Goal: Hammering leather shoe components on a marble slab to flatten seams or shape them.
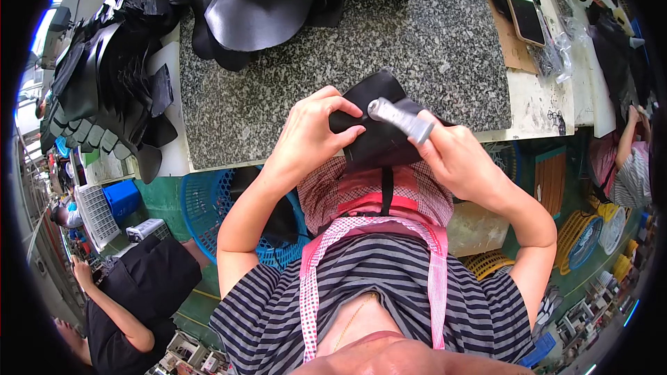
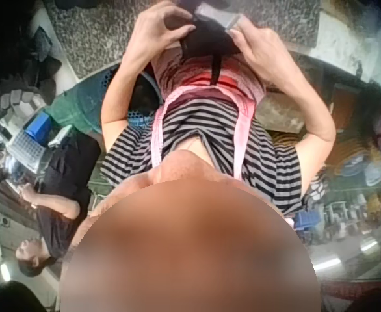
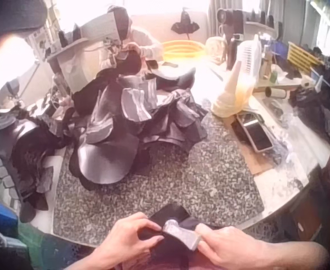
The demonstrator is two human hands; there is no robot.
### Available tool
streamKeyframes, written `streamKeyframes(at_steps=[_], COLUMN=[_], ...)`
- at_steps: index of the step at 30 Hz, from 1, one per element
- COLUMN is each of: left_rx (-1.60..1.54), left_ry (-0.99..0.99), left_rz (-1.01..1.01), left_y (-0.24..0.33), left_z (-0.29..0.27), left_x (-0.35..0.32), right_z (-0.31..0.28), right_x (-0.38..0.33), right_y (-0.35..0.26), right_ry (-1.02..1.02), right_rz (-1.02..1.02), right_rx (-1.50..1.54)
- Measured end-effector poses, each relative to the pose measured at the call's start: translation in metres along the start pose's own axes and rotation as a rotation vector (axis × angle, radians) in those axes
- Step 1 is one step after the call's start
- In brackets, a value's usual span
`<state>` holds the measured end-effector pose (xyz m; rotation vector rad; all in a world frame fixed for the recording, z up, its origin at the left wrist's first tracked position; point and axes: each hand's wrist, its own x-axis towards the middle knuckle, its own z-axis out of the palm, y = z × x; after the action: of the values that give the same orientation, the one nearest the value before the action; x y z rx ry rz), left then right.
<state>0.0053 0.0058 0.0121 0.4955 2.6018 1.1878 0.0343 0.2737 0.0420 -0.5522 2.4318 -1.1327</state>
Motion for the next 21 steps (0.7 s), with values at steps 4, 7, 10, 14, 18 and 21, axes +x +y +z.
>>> streamKeyframes(at_steps=[4, 7, 10, 14, 18, 21], left_rx=[0.003, 0.029, 0.126, 0.100, 0.000, -0.007], left_ry=[0.037, 0.155, 0.285, 0.324, 0.198, 0.138], left_rz=[0.006, 0.169, 0.370, 0.313, 0.088, 0.041], left_y=[-0.007, -0.017, -0.024, -0.022, -0.015, -0.010], left_z=[0.006, 0.014, 0.022, 0.025, 0.012, 0.004], left_x=[-0.008, -0.018, -0.026, -0.026, -0.022, -0.017], right_z=[0.007, 0.021, 0.026, 0.024, 0.023, 0.022], right_x=[-0.001, 0.000, -0.002, -0.003, -0.003, -0.001], right_y=[0.009, 0.016, 0.021, 0.024, 0.023, 0.021], right_ry=[0.255, 0.022, 0.043, 0.058, 0.042, 0.049], right_rz=[-0.294, 0.044, 0.040, 0.025, 0.045, 0.026], right_rx=[-0.018, -0.001, 0.042, 0.051, 0.054, 0.038])
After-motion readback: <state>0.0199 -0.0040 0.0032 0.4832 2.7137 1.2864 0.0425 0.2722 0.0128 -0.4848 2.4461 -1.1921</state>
